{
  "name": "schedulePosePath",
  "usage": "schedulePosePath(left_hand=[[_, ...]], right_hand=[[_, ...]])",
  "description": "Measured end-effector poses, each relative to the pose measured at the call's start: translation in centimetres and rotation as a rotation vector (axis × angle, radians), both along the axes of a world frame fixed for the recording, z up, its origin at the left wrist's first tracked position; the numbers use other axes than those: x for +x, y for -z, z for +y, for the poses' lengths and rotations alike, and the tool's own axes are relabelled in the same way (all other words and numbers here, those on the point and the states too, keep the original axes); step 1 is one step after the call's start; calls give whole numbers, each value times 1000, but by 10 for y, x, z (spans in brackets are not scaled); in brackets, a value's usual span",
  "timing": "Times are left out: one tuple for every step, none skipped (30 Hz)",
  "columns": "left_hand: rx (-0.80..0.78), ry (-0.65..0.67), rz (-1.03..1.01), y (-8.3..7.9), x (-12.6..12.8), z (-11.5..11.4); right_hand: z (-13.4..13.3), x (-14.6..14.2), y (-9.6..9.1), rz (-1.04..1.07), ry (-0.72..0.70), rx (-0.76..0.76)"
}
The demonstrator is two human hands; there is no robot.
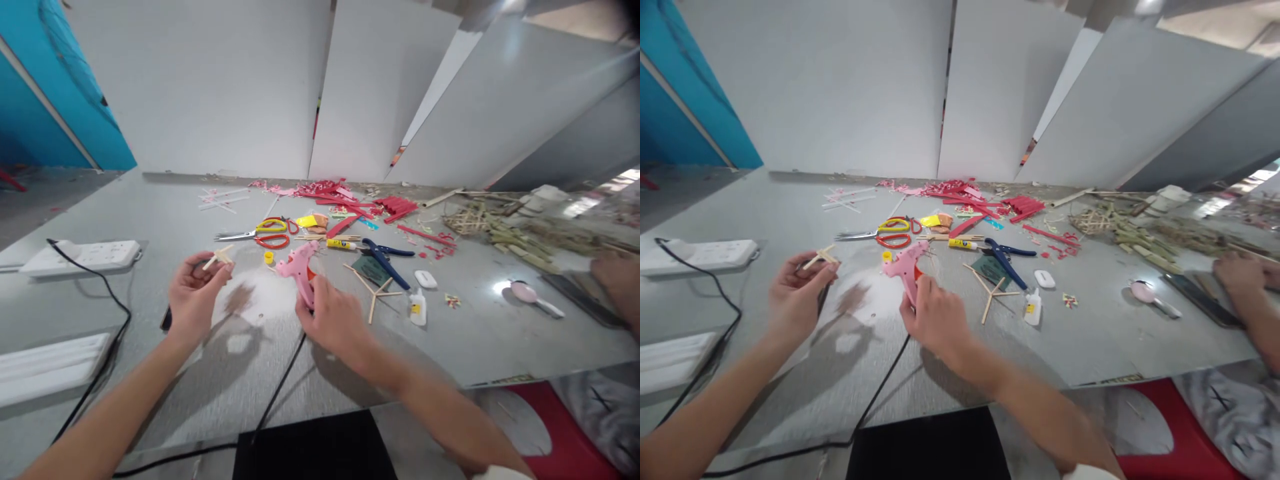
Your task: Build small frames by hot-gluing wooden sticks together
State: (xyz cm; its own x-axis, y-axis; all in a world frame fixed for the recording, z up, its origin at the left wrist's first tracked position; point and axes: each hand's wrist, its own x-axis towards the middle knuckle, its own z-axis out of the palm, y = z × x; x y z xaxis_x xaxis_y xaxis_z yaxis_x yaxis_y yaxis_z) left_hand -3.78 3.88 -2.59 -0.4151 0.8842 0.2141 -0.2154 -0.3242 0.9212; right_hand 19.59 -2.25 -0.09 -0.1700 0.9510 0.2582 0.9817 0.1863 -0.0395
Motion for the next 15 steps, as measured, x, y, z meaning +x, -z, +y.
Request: schedulePosePath(left_hand=[[4,-8,2,0,-1,2],[-5,-5,7,1,-2,4],[-26,12,16,3,-1,4],[-55,33,25,5,0,4],[-72,51,32,8,1,3],[-83,63,39,9,3,1],[-91,76,45,11,5,-1],[-100,93,49,11,7,-4],[-111,115,51,11,9,-6],[-120,137,50,11,10,-8],[-129,156,47,10,12,-10],[-137,171,44,10,12,-11],[-142,180,42,9,12,-12],[-145,184,43,9,12,-12],[-147,184,45,9,12,-12]], right_hand=[[6,-5,-1,-7,22,-52],[12,-8,-1,-20,48,-100],[17,-9,0,-34,74,-137],[21,-8,2,-48,97,-169],[24,-5,4,-57,114,-199],[25,0,6,-62,130,-227],[26,8,8,-67,150,-244],[26,16,9,-75,181,-235],[25,25,10,-80,206,-200],[24,33,10,-70,229,-164],[22,42,11,-42,244,-141],[21,49,11,1,247,-132],[19,54,12,49,234,-137],[17,57,13,86,215,-130],[14,59,15,97,204,-98]])
